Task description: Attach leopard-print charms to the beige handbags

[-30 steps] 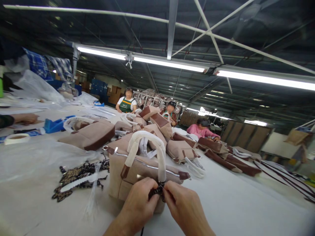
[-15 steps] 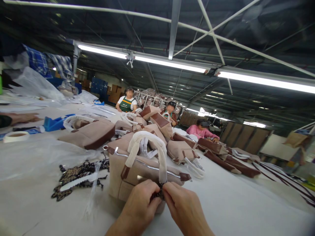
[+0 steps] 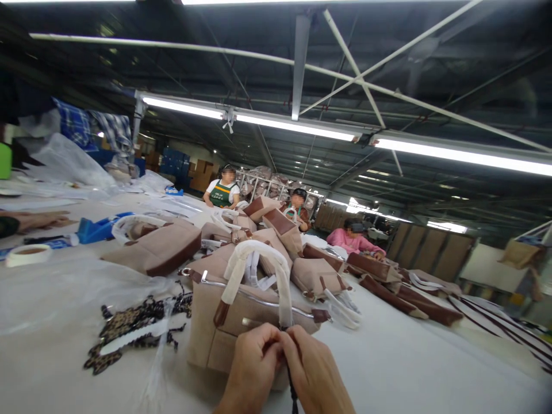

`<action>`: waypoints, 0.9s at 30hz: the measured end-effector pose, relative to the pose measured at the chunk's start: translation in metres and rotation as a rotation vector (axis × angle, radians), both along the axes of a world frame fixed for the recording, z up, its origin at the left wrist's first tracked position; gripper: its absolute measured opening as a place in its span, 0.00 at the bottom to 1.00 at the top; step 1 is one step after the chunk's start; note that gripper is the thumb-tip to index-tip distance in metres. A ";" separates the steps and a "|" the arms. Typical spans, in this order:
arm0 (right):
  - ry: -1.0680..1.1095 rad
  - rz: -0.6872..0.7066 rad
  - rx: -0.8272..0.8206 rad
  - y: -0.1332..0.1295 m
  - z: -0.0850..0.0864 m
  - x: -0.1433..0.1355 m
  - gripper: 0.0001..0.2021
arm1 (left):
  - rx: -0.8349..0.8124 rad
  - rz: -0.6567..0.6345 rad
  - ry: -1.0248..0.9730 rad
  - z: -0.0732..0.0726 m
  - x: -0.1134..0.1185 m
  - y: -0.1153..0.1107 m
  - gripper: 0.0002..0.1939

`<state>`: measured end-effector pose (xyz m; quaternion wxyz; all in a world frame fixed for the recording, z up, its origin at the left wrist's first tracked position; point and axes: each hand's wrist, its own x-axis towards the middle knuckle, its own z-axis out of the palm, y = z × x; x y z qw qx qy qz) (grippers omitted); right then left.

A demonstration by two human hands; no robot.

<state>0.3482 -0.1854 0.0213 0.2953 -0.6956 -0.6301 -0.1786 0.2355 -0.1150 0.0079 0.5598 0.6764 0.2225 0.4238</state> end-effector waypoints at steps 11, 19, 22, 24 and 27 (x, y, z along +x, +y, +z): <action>0.287 0.132 0.059 0.000 -0.019 0.012 0.13 | 0.142 0.015 -0.026 -0.010 0.003 0.014 0.10; 0.093 0.074 0.145 -0.005 -0.012 0.013 0.10 | 0.251 0.063 0.040 0.009 -0.004 0.016 0.11; -0.149 -0.002 0.279 -0.005 -0.005 0.010 0.11 | 0.121 -0.012 -0.027 0.012 -0.009 0.017 0.10; -0.169 0.076 0.260 -0.002 -0.002 0.006 0.10 | 0.112 -0.042 -0.016 0.015 -0.013 0.017 0.10; 0.072 0.238 0.193 0.003 0.000 0.003 0.13 | 0.054 -0.089 0.021 0.023 -0.019 0.018 0.09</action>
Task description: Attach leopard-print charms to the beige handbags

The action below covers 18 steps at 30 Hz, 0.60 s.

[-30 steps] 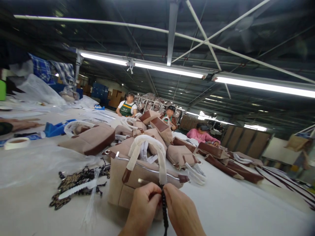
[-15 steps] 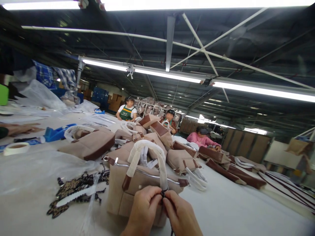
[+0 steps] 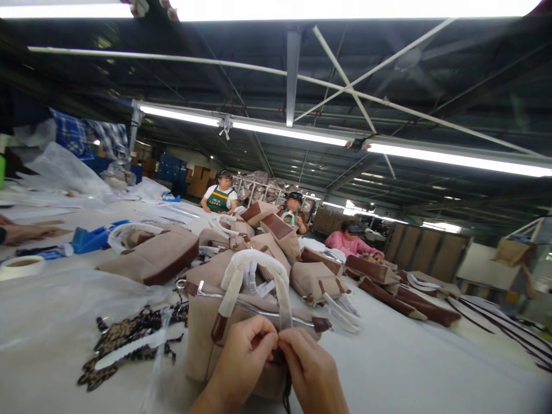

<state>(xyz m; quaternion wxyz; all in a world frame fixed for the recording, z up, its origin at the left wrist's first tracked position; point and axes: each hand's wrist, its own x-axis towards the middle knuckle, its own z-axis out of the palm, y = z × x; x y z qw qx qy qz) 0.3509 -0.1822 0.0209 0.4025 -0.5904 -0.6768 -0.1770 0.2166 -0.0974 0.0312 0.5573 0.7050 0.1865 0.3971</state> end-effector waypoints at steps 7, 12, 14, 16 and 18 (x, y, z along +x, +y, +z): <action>0.719 0.093 -0.139 -0.003 0.004 0.007 0.20 | 0.260 -0.162 0.012 0.015 -0.012 0.018 0.11; 0.819 0.142 -0.195 -0.011 0.009 0.014 0.23 | 0.528 -0.082 0.114 0.030 -0.012 0.029 0.11; 0.712 0.125 -0.155 -0.012 0.012 0.015 0.19 | 0.573 -0.113 0.066 0.034 -0.009 0.028 0.11; 0.521 0.083 -0.059 -0.012 0.015 0.014 0.16 | 0.537 -0.138 0.013 0.034 -0.004 0.026 0.11; 0.325 0.061 0.012 -0.012 0.020 0.013 0.14 | 0.454 -0.152 0.005 0.030 0.001 0.024 0.11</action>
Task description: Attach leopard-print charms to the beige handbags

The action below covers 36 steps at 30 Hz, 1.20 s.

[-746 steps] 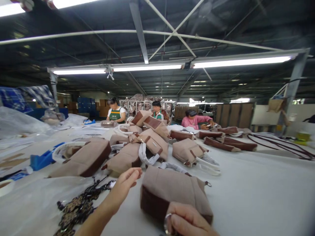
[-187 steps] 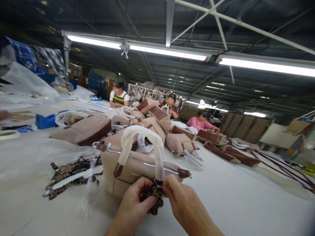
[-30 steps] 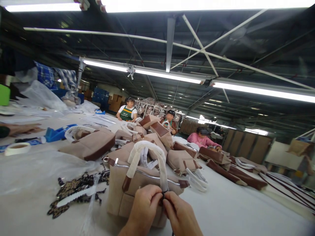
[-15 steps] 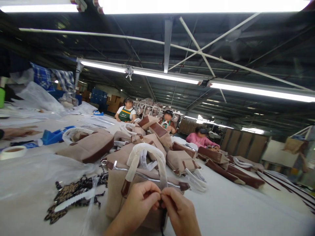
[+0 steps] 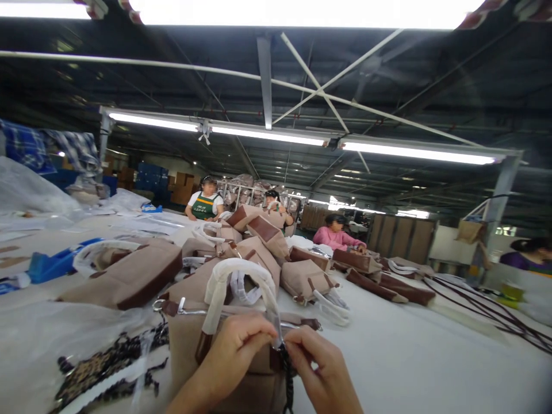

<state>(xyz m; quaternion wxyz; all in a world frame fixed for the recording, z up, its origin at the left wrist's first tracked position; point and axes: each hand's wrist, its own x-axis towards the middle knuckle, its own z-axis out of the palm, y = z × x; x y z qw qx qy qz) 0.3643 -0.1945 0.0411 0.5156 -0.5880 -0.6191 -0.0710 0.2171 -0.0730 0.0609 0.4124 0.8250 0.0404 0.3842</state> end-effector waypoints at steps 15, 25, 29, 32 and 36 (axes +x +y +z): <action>-0.369 -0.032 -0.108 -0.004 0.021 -0.009 0.14 | -0.018 -0.075 0.057 -0.006 -0.001 -0.004 0.07; -0.300 -0.041 -0.018 -0.001 0.018 -0.013 0.12 | -0.347 -0.082 -0.065 -0.010 0.008 -0.006 0.03; -0.279 -0.042 -0.037 0.000 0.015 -0.012 0.12 | -0.374 -0.088 -0.049 -0.010 0.007 -0.009 0.02; -0.276 -0.048 -0.046 0.000 0.015 -0.011 0.12 | -0.368 -0.081 -0.047 -0.008 0.007 -0.010 0.02; -0.278 -0.057 -0.051 0.001 0.014 -0.011 0.12 | -0.365 -0.082 -0.059 -0.007 0.010 -0.012 0.03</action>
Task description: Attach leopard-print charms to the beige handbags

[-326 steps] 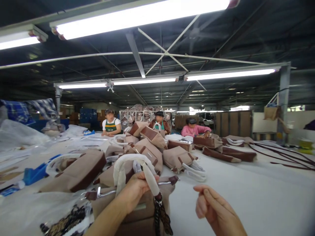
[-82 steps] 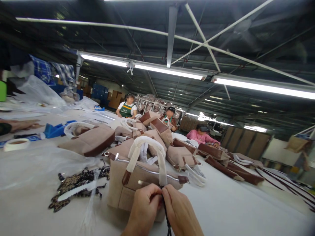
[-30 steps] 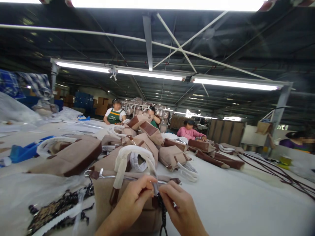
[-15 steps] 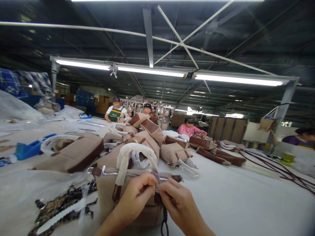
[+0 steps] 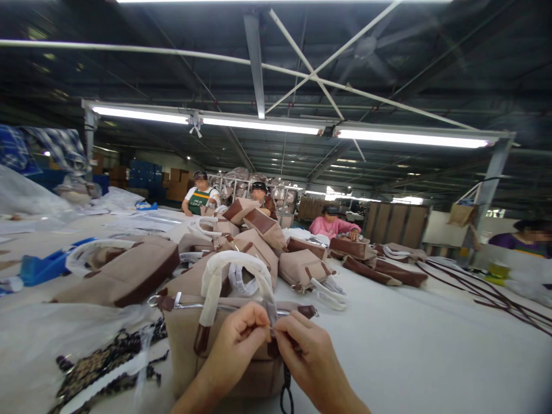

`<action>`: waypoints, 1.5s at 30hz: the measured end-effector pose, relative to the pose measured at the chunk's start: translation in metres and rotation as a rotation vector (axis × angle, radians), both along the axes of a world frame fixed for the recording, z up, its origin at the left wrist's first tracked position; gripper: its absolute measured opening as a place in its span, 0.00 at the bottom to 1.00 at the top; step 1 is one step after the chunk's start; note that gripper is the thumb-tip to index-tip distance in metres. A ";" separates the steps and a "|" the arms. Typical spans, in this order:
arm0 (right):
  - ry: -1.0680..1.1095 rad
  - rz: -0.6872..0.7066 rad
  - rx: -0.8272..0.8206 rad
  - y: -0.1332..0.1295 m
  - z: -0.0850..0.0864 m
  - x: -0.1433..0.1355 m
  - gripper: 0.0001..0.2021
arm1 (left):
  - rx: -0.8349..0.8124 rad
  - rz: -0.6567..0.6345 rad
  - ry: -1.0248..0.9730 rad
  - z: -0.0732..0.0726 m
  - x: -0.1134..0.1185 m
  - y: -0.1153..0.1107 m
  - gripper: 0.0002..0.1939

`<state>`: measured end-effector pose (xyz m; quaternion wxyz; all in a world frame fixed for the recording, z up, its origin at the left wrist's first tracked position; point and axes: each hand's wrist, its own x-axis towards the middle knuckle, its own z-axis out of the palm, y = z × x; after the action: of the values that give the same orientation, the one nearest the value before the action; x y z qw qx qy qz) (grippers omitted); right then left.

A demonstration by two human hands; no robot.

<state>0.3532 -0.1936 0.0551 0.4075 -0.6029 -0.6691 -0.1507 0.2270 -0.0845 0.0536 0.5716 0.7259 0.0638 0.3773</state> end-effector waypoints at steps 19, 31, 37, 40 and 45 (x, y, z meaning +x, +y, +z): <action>0.078 -0.010 0.021 0.001 -0.002 -0.002 0.12 | -0.073 0.024 -0.028 -0.005 0.003 -0.004 0.02; 0.107 0.027 0.026 0.003 -0.005 -0.001 0.11 | -0.136 0.024 -0.038 -0.010 0.007 0.000 0.03; 0.093 0.021 0.038 0.006 -0.008 0.002 0.11 | -0.151 0.013 -0.046 -0.011 0.007 0.003 0.03; 0.087 0.028 0.045 0.006 -0.006 0.001 0.10 | -0.135 0.018 -0.049 -0.012 0.007 0.001 0.03; 0.036 0.026 0.070 0.005 -0.004 -0.001 0.11 | -0.056 0.036 -0.039 -0.011 0.006 -0.001 0.03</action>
<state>0.3519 -0.1884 0.0511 0.4424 -0.5821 -0.6637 -0.1577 0.2334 -0.0857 0.0426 0.5860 0.7007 0.0765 0.3997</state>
